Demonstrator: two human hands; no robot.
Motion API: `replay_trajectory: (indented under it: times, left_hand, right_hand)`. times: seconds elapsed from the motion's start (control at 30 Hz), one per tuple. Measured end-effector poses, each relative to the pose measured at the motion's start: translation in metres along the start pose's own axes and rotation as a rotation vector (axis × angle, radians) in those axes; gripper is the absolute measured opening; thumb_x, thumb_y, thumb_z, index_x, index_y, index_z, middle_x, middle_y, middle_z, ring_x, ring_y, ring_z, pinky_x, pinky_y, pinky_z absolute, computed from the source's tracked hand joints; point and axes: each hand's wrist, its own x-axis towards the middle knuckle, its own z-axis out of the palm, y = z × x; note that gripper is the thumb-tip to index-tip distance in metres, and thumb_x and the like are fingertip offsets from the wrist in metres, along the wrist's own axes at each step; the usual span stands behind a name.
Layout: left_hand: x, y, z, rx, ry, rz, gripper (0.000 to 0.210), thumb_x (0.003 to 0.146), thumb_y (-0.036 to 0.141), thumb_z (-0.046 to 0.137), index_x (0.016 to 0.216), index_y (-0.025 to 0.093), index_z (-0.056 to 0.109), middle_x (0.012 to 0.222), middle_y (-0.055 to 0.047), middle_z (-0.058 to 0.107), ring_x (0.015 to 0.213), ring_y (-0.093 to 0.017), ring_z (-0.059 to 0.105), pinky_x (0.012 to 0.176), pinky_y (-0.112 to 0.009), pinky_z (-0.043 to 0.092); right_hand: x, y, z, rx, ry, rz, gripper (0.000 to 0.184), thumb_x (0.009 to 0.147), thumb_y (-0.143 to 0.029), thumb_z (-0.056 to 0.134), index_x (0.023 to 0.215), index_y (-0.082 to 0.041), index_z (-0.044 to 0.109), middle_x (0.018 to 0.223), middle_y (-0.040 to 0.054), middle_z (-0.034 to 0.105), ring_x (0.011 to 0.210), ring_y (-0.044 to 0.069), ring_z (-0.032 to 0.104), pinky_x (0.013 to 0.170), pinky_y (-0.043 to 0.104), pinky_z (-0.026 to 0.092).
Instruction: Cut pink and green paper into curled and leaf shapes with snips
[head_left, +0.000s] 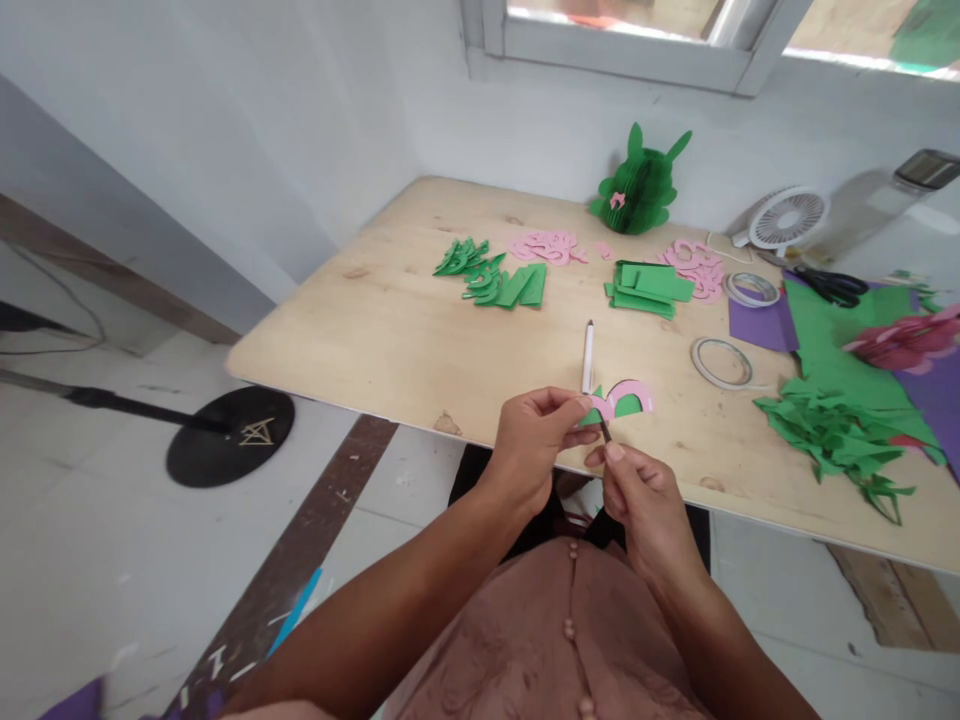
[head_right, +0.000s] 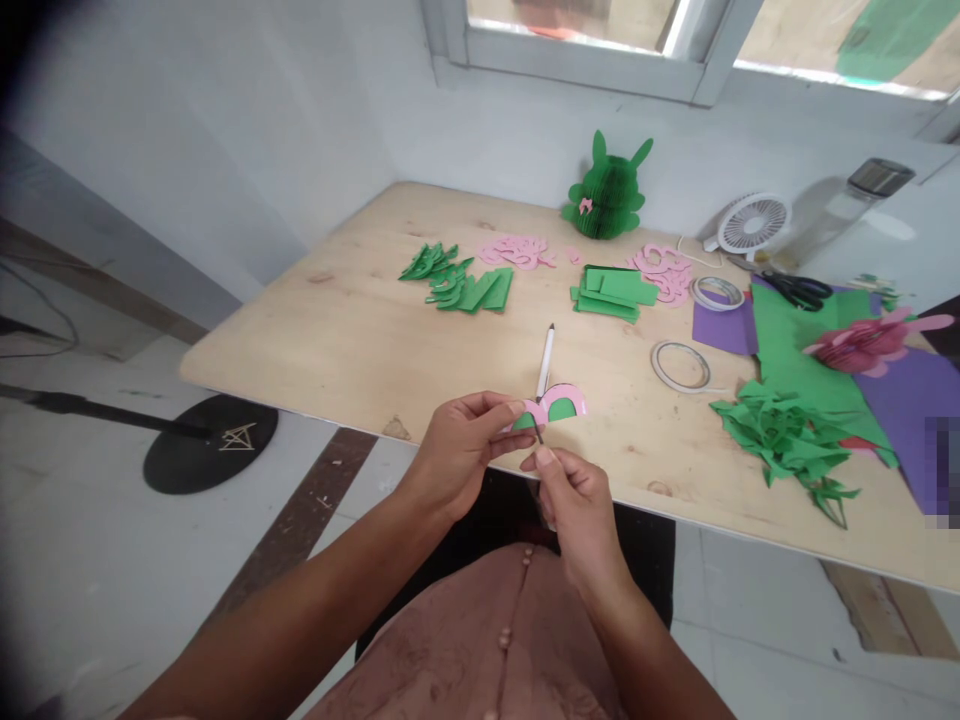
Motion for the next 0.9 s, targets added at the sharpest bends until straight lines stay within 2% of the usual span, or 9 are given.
replay_trajectory:
  times: [0.57,0.9]
  left_hand:
    - [0.0010,0.0008,-0.0002,0.014,-0.011,0.016,0.014,0.060,0.022,0.073,0.059,0.012,0.063,0.061,-0.002,0.063,0.056,-0.011,0.060,0.063,-0.027,0.053]
    - [0.0002,0.0009,-0.0007,0.014,-0.017,0.023,0.015,0.059,0.022,0.074,0.058,0.011,0.063,0.060,-0.002,0.063,0.058,-0.012,0.061,0.062,-0.026,0.053]
  right_hand:
    - [-0.0016,-0.0043,0.0020,0.000,-0.028,-0.010,0.032,0.083,-0.046,0.058,0.073,-0.016,0.062,0.041,-0.0085,0.031,0.039,0.006,0.023,0.041,0.023,0.014]
    - [-0.0002,-0.0017,0.0013,-0.001,-0.004,-0.017,0.033,0.080,-0.046,0.061,0.071,-0.015,0.062,0.041,-0.0094,0.028,0.039,0.005,0.021,0.040,0.021,0.014]
